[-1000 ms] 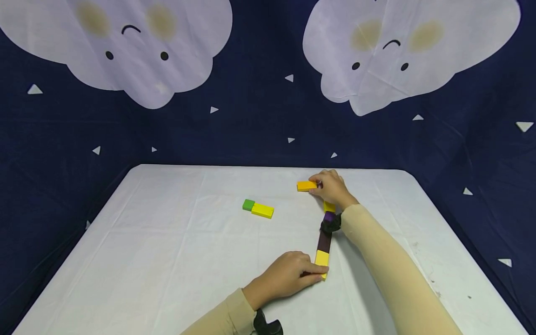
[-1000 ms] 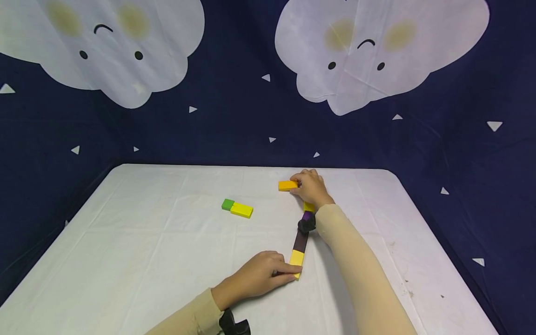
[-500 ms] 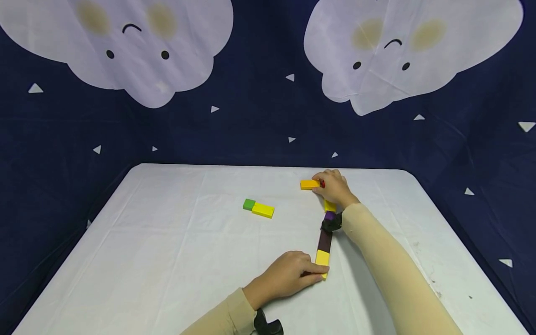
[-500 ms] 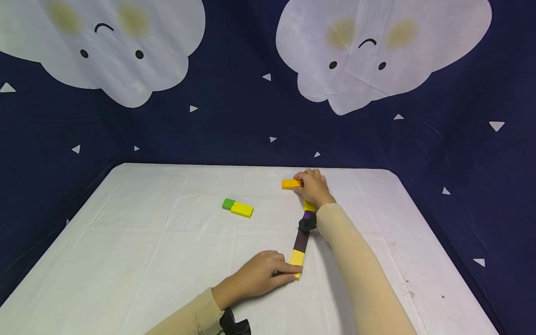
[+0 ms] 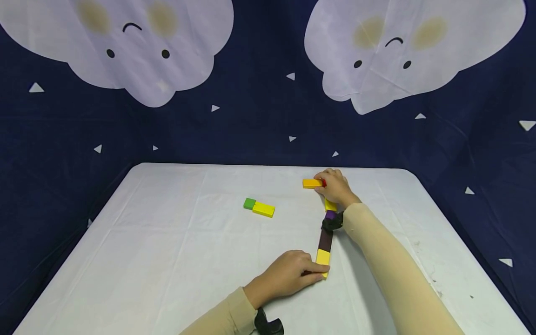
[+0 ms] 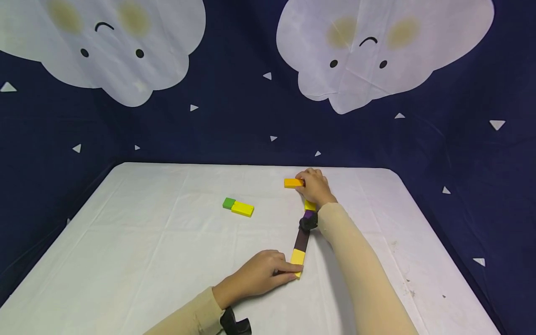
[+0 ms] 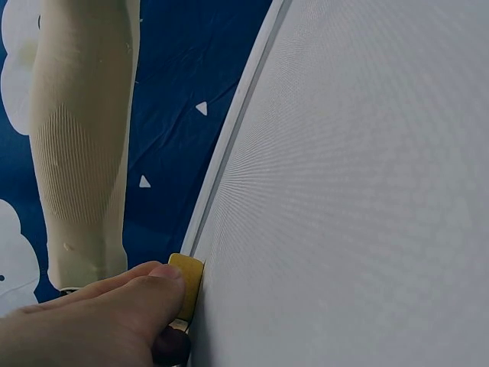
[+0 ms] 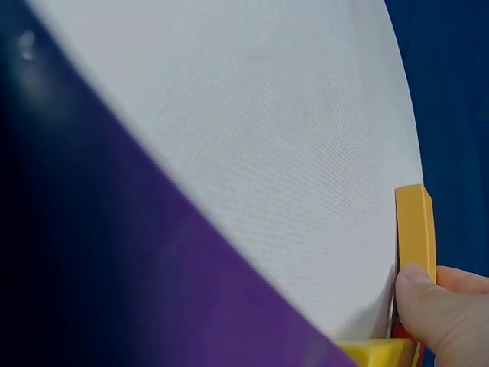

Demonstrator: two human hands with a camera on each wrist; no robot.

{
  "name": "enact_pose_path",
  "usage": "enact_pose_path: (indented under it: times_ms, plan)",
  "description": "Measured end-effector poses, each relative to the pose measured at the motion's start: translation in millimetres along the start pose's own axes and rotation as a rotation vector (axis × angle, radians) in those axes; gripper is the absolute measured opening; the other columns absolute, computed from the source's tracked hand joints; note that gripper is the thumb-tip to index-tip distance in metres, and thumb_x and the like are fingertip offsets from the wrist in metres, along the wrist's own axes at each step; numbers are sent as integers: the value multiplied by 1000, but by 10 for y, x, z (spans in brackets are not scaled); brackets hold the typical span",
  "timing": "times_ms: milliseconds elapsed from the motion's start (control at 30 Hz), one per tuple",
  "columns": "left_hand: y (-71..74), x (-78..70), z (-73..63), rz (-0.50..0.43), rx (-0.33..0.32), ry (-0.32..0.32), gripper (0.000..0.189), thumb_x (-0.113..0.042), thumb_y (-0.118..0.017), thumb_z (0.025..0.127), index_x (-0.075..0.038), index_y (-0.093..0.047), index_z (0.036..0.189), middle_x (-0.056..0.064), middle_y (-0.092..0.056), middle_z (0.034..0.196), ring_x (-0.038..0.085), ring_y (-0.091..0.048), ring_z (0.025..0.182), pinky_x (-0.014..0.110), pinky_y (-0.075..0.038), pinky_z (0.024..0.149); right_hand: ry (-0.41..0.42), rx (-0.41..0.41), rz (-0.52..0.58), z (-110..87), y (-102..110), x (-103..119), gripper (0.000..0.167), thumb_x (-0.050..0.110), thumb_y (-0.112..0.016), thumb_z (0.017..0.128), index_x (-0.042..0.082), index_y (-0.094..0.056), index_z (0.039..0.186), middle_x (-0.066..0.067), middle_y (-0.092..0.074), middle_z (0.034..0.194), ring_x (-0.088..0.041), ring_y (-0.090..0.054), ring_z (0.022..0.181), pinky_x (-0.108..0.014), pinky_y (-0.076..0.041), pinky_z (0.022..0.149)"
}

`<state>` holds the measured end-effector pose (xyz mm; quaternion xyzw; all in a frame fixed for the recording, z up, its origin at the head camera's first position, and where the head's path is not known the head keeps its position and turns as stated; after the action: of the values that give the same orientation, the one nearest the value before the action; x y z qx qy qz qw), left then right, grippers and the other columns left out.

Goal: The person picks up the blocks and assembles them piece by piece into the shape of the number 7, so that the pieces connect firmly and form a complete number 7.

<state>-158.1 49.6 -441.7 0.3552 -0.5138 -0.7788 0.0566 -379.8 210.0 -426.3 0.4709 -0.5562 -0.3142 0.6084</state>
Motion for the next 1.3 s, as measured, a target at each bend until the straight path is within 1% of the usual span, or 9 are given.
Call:
enact_pose_path:
  times_ms: [367,467,700,1067,1200,1300]
  plan:
    - [-6,7,5,2,-2,4,29,-36,-60,99,-31,-69,126,-14,-61,73,-6,-39,61,10,-32,62,-6,23,1,-6,-10,-16,41,25,-63,98,10,-55,136,-15,-48,145,-38,-35,135,-56,-23,116]
    - [-6,6,7,-1,3,7,29,-36,-60,99,-31,-69,126,-14,-61,73,-6,-39,61,10,-32,61,-8,21,19,-10,-10,-10,41,23,-63,99,9,-55,136,-16,-48,144,-38,-37,134,-56,-23,117]
    - [-8,8,9,-8,8,13,29,-36,-60,99,-31,-69,126,-15,-61,74,-6,-39,61,10,-32,61,-9,18,58,8,-26,-20,42,19,-63,98,6,-55,137,-17,-48,144,-36,-40,132,-53,-27,118]
    - [0,3,8,0,5,13,30,-36,-60,99,-31,-69,126,-15,-60,73,-6,-39,60,10,-31,61,8,35,84,8,-19,-28,42,12,-57,101,3,-51,142,-20,-45,147,-39,-36,138,-53,-25,119]
    - [4,5,8,-8,12,18,30,-37,-60,99,-31,-68,127,-15,-61,73,-5,-39,60,10,-31,60,1,30,62,-7,4,-25,44,15,-57,101,5,-51,143,-17,-45,149,-39,-34,139,-55,-23,119]
    - [6,10,7,-13,16,20,30,-37,-59,99,-31,-68,127,-14,-61,73,-5,-39,60,10,-32,60,7,9,45,-15,35,-12,46,20,-61,99,9,-52,143,-15,-45,150,-39,-31,140,-57,-20,118]
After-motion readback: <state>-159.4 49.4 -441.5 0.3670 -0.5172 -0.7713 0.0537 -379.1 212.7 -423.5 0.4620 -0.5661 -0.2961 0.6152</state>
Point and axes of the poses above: each hand's wrist, its own z-axis towards the middle knuckle, its own y-axis out of the back of the hand, x = y × z, the point moved 5 cm from there along z, towards the middle knuckle
